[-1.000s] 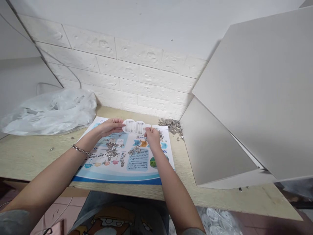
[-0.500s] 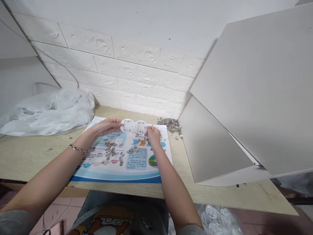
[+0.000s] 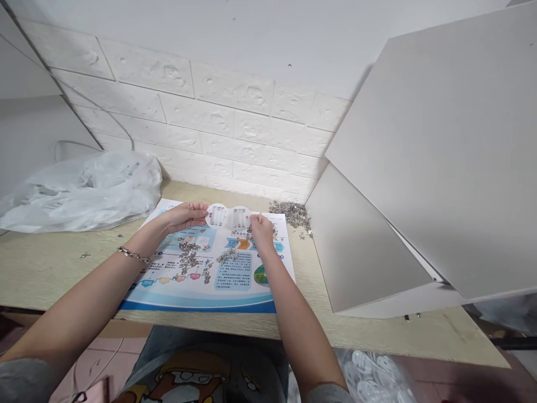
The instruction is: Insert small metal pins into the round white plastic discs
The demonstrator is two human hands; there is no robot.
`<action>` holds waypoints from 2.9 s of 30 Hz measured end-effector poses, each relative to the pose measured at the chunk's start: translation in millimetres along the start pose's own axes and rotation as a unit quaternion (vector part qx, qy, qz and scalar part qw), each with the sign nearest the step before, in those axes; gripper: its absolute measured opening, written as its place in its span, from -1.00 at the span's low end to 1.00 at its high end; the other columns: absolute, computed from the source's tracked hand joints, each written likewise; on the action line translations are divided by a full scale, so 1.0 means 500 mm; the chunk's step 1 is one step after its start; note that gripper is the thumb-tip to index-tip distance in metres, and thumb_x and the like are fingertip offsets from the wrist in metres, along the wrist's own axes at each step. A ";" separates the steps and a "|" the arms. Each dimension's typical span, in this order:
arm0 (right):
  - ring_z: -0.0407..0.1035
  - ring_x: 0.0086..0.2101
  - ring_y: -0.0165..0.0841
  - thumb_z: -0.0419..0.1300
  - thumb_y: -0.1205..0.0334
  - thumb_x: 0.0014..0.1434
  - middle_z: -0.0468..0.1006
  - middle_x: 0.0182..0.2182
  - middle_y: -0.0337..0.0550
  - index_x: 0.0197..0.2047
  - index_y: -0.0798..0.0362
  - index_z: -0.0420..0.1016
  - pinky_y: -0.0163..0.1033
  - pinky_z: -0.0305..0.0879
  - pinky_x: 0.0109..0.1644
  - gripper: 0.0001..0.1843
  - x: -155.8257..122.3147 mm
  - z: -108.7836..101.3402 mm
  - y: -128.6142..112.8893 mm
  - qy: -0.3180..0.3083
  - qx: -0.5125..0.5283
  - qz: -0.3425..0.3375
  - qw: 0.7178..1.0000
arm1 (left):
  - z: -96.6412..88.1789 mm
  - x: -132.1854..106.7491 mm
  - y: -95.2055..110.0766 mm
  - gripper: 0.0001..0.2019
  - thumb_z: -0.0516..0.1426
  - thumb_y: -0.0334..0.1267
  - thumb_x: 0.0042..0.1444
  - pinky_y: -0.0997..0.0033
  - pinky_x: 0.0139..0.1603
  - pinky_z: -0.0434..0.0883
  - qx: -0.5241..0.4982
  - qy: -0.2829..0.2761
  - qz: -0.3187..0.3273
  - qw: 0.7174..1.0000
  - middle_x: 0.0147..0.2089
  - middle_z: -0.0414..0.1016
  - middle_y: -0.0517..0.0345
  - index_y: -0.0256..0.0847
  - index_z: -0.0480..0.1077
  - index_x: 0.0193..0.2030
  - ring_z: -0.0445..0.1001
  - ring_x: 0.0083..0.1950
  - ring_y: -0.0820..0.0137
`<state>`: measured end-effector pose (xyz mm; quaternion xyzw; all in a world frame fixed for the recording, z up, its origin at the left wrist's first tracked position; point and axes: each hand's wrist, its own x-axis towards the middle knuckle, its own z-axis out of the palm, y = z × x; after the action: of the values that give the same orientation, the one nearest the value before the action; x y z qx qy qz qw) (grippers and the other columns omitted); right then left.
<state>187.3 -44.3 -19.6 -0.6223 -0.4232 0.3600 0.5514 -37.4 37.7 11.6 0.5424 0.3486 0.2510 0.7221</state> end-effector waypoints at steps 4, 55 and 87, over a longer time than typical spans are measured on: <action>-0.04 -0.71 -0.52 0.03 0.02 -0.02 0.14 -0.71 -0.34 -0.58 0.04 0.07 -0.36 -0.08 -0.65 -0.70 0.001 0.001 0.000 0.008 0.014 0.003 1.000 | -0.001 0.002 -0.001 -0.84 0.20 -0.39 -0.08 0.45 -0.14 0.37 0.005 0.016 -0.007 1.000 -0.28 0.49 0.05 -0.29 0.45 -0.29 0.43 -0.26 0.46; -0.03 -0.66 -0.52 0.04 0.06 0.00 0.10 -0.67 -0.37 -0.49 0.05 0.18 -0.39 -0.06 -0.63 -0.77 0.002 0.007 0.002 0.009 0.020 0.013 1.000 | 0.037 -0.005 0.016 -0.89 0.15 -0.54 -0.15 0.65 -0.43 0.32 0.004 0.110 0.001 0.994 -0.50 0.42 0.22 -0.31 0.41 -0.44 0.36 -0.48 0.59; -0.09 -0.70 -0.54 0.05 0.06 -0.02 0.07 -0.69 -0.38 -0.51 0.05 0.14 -0.38 -0.11 -0.67 -0.76 -0.004 0.009 0.001 -0.004 0.052 0.011 0.999 | 0.061 0.003 -0.001 -0.81 0.07 -0.52 -0.13 0.56 -0.54 0.40 -0.214 0.084 -0.048 0.972 -0.47 0.37 0.15 -0.25 0.20 -0.35 0.49 -0.33 0.34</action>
<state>182.5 -44.2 -20.7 -0.5960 -0.3992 0.3900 0.5774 -13.0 20.2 16.2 0.3350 0.3716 0.3295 0.8007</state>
